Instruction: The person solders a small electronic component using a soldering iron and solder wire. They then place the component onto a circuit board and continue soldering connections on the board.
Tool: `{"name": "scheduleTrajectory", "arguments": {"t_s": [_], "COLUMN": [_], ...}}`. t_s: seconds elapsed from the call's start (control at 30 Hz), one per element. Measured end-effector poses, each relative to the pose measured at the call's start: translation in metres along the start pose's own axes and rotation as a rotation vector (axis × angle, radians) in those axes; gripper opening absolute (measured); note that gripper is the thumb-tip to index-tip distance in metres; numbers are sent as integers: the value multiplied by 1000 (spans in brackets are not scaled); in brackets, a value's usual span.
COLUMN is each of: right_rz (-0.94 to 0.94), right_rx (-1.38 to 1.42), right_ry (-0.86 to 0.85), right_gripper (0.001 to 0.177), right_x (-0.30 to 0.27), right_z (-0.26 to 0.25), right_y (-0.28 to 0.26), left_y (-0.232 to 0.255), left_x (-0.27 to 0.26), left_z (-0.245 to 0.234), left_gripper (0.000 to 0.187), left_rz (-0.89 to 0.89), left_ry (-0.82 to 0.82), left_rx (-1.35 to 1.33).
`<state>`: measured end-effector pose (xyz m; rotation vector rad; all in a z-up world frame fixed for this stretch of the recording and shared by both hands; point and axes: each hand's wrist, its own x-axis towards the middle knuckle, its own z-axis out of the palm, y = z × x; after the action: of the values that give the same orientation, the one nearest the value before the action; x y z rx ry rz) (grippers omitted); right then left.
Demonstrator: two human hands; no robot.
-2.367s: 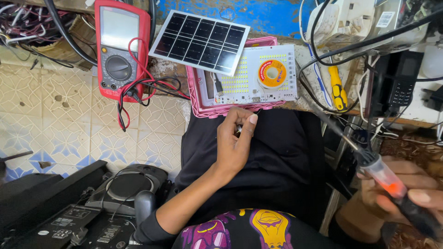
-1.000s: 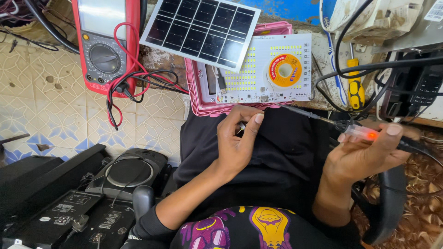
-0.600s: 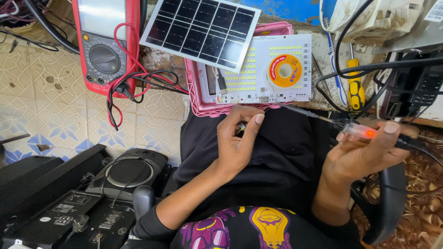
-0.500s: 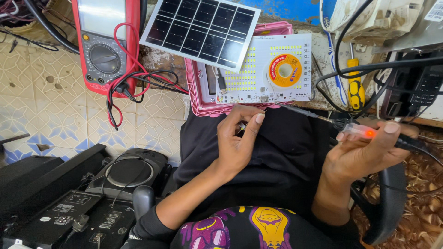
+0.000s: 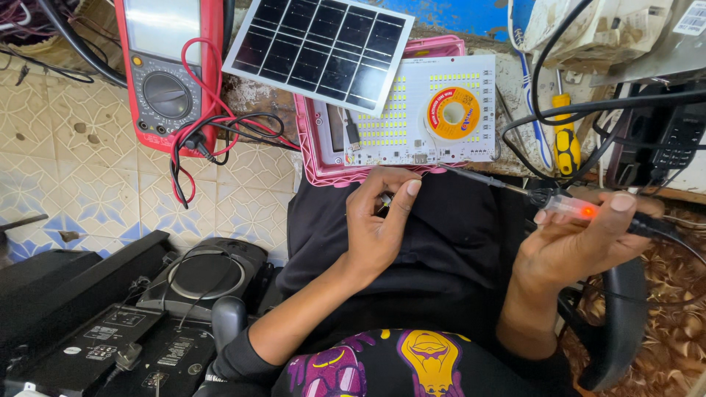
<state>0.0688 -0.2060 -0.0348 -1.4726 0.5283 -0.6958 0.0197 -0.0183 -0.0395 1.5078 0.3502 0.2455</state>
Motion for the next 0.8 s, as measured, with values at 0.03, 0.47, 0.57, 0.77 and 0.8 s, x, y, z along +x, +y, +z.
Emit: {"name": "scheduleTrajectory", "arguments": {"t_s": [0.03, 0.47, 0.57, 0.77, 0.8], "right_rz": [13, 25, -10, 50, 50], "right_rx": [-16, -22, 12, -7, -7], "right_ry": [4, -37, -66, 17, 17], "right_gripper": [39, 44, 41, 42, 42], "right_x": [-2, 1, 2, 0, 0], "right_z": [2, -5, -6, 0, 0], "right_y": [-3, 3, 6, 0, -1], "left_y": [0, 3, 2, 4, 4], "left_x": [0, 1, 1, 2, 2], "left_z": [0, 0, 0, 0, 0], "left_gripper": [15, 14, 14, 14, 14], "left_rz": [-4, -3, -14, -2, -2], "left_ry": [1, -4, 1, -8, -8], "left_rx": [-2, -11, 4, -15, -15]}}
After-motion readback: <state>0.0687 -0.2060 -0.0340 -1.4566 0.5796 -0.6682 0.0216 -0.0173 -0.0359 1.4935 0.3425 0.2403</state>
